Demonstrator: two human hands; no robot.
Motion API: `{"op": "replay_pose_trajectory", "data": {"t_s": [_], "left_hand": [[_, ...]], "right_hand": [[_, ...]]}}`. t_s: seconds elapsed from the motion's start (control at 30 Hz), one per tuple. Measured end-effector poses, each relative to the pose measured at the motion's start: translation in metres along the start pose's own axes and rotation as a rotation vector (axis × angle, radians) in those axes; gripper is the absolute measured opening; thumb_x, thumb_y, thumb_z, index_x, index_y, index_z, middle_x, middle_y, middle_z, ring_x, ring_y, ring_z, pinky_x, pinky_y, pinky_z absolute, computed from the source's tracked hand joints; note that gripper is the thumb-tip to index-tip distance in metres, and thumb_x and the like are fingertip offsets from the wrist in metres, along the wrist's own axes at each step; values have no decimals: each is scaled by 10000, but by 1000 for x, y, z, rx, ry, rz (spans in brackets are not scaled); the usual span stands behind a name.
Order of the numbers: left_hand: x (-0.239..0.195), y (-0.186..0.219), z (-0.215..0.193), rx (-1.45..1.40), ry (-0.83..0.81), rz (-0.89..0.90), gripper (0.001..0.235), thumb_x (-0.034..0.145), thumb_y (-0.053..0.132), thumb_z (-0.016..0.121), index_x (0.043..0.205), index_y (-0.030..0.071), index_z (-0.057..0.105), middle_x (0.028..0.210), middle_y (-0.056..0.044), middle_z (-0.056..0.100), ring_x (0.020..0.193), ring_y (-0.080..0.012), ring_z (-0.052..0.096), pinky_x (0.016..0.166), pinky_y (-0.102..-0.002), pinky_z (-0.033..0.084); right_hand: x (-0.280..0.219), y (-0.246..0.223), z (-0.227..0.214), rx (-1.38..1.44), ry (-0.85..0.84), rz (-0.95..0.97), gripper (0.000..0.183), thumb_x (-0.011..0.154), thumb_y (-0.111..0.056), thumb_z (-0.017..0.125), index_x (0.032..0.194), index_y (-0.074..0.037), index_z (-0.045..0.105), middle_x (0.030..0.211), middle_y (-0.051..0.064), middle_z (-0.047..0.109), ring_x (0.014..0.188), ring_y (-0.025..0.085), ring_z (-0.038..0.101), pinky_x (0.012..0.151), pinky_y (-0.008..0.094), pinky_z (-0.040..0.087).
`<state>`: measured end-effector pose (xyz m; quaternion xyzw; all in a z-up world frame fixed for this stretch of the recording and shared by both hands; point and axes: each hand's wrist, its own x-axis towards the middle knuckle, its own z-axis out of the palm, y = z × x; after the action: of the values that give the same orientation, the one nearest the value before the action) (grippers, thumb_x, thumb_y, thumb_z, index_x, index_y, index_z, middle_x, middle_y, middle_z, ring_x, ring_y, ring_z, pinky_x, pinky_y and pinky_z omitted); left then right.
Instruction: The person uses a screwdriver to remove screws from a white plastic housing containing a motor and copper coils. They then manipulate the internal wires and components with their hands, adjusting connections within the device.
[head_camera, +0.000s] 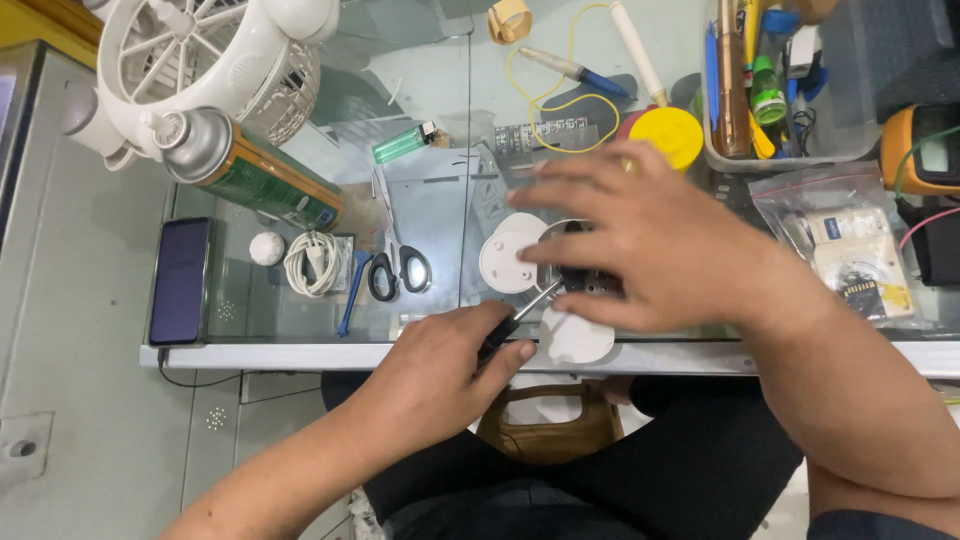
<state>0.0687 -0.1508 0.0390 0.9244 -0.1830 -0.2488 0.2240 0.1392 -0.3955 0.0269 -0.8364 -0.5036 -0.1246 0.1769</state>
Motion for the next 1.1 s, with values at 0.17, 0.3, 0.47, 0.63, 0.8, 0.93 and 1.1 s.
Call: {"op": "replay_pose_trajectory", "data": {"t_s": [0.17,0.3,0.47,0.63,0.8,0.93,1.1], "left_hand": [[-11,-16,-13,-133,-9,-105,398,947,474,542,1249,226,619,899,-16,757,850,-247,728,773,-396,502],[-25,-27,-21,-241,2,-161,418,931,533,499,1188,238,648,953,79,827,880,-138,778,782,-333,530],[-47,-63,-20,-333,133,-124,401,969,497,448,1091,221,712,859,60,811,796,-132,755,776,-305,518],[-54,-88,-10,-493,190,-163,415,992,446,436,996,175,750,814,65,811,714,-96,749,745,-263,528],[-56,-105,6,-555,281,-39,469,1037,385,419,1062,60,756,771,-145,781,732,-263,782,642,-394,626],[-51,-116,21,-599,313,17,443,1045,343,428,1058,51,760,760,-150,775,715,-266,771,646,-396,596],[-39,-110,31,-722,384,63,410,1071,252,393,1053,42,745,743,-150,763,705,-287,757,684,-423,591]], "right_hand": [[-4,-15,46,-167,-86,-90,294,911,-388,628,1149,-215,618,1403,55,623,1244,331,599,909,501,465],[0,-16,43,-149,-77,-85,220,973,-417,630,998,-199,618,1350,65,636,1204,339,617,955,527,483],[-1,-26,37,-356,-146,-22,225,964,-410,581,1029,-195,600,1425,109,586,1234,332,610,976,519,511],[-8,-31,28,-489,-245,6,164,898,-184,579,1058,-221,581,1460,130,572,1311,335,587,1035,559,497],[-22,-17,48,-297,-95,112,204,1028,-417,569,1077,-221,598,1276,34,647,1309,284,607,1013,487,518],[-13,-28,41,-326,-83,148,119,1019,-342,627,1048,-228,610,1202,26,663,1238,277,641,952,437,514],[-24,-4,47,-16,200,319,79,1020,-201,668,1048,-137,704,1165,38,690,1158,285,670,965,403,524]]}}
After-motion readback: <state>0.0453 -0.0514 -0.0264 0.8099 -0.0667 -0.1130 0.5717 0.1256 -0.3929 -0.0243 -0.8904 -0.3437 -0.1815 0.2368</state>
